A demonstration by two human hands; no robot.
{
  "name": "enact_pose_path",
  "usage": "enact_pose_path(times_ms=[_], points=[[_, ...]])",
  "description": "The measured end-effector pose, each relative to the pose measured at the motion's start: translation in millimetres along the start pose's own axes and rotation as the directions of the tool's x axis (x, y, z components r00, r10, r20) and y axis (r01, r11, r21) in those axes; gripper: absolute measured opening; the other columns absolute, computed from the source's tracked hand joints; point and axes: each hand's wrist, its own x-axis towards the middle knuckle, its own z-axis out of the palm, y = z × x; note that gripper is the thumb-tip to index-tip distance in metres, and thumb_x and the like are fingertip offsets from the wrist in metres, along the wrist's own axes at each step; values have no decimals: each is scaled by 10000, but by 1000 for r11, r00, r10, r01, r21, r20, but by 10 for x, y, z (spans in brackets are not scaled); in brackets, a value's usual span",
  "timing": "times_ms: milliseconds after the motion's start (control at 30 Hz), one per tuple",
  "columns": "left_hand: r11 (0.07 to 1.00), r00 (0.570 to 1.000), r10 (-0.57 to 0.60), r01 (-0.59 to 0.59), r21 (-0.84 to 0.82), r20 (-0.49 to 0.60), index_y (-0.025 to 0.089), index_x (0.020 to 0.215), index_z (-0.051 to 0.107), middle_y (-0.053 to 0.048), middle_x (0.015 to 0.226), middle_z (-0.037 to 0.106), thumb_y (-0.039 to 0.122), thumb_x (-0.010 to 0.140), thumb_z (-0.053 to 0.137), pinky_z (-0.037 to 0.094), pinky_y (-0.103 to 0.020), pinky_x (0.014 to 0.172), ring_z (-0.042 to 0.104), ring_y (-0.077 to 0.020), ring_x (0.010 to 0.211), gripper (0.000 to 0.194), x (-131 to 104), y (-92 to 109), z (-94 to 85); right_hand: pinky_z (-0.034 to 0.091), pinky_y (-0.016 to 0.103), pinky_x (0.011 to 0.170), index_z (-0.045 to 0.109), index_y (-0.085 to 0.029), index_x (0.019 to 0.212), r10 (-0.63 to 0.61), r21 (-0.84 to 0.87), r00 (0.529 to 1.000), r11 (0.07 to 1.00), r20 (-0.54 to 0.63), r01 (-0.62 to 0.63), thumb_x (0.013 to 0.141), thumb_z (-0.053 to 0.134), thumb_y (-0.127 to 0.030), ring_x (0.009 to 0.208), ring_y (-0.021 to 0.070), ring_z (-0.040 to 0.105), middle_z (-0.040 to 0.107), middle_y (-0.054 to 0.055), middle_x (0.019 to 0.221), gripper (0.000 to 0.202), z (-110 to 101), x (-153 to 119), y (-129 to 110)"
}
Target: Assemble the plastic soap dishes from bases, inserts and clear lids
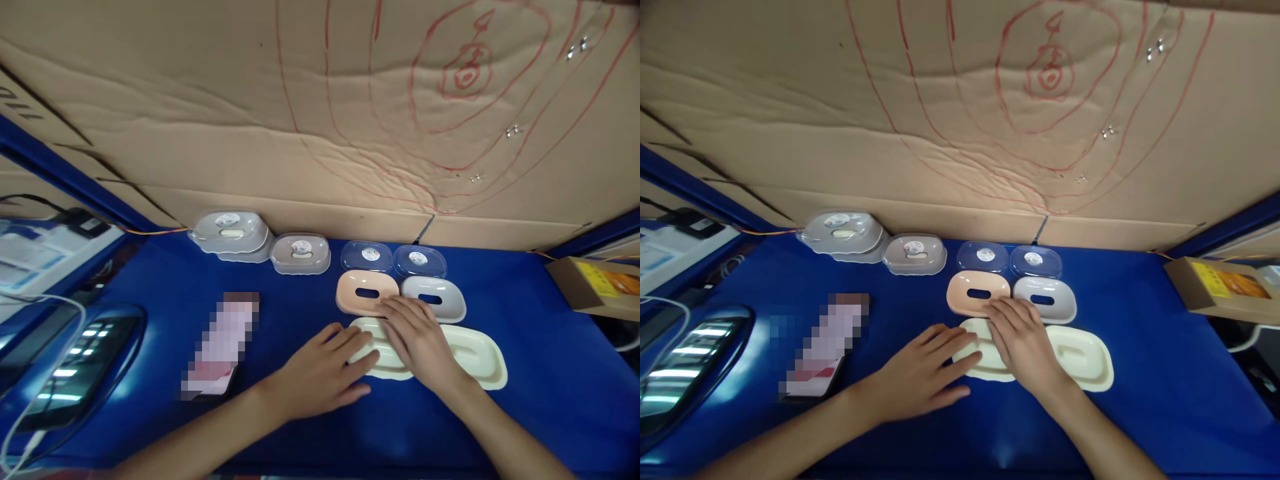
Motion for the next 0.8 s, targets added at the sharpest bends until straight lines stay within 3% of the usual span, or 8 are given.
enact_pose_path(times_ms=[67, 167, 300, 400, 567, 700, 800], points=[[1000, 996, 18, -17, -5, 92, 189, 1221, 667, -108, 1229, 728, 526, 995, 685, 484, -430, 985, 666, -299, 1157, 406, -30, 53, 37, 453, 478, 1120, 651, -183, 1374, 10, -25, 1000, 1000, 5, -9, 1091, 554, -189, 1271, 264, 680, 756, 90, 1347, 299, 33, 7, 14], [1000, 985, 5, -4, -8, 170, 193, 1132, 677, -86, 1100, 733, 504, 975, 721, 493, -418, 925, 684, -282, 1035, 352, -115, -70, 21, 456, 468, 1071, 687, -177, 1327, 6, -48, 1000, 999, -3, -6, 1085, 590, -211, 1193, 268, 708, 785, 87, 1269, 263, 65, 20, 1], [996, 989, -56, 65, -63, 138, 192, 1146, 653, -106, 1143, 706, 453, 946, 758, 504, -478, 989, 673, -316, 1093, 345, -253, -277, -15, 472, 438, 976, 718, -216, 1285, 10, -35, 998, 999, -68, -12, 1074, 590, -153, 1075, 247, 733, 813, 63, 1155, 255, 58, 32, -20], [967, 974, -217, 224, -123, 62, 187, 1233, 608, -176, 1292, 644, 446, 848, 850, 505, -554, 1046, 631, -385, 1214, 523, -319, -329, 8, 479, 436, 947, 702, -240, 1297, 51, 57, 990, 997, -134, -43, 1065, 619, -167, 1047, 247, 732, 810, 67, 1145, 257, 19, 13, -24], [840, 870, -487, 489, -236, 69, 237, 1578, 313, -239, 1619, 432, 321, 802, 896, 486, -604, 1137, 485, -435, 1466, 974, -344, -278, 67, 485, 441, 927, 698, -236, 1263, 22, 162, 994, 987, -111, -3, 1034, 652, -151, 965, 235, 735, 801, 63, 1054, 249, -48, -38, -96], [770, 830, -553, 543, -334, 74, 286, 1670, 29, -221, 1621, 470, 258, 791, 916, 481, -599, 1157, 507, -405, 1474, 1250, -360, -224, 108, 475, 441, 955, 698, -219, 1261, -92, 152, 995, 984, -37, 97, 1032, 639, -137, 953, 217, 738, 810, 63, 1077, 250, -36, -54, -226], [745, 813, -574, 569, -347, 99, 345, 1685, 13, -198, 1637, 455, 311, 804, 921, 486, -623, 1137, 508, -421, 1468, 1265, -364, -200, 110, 468, 440, 985, 688, -203, 1286, -177, 157, 984, 972, 2, 175, 1038, 623, -123, 976, 210, 738, 819, 60, 1097, 269, -16, -55, -324]])
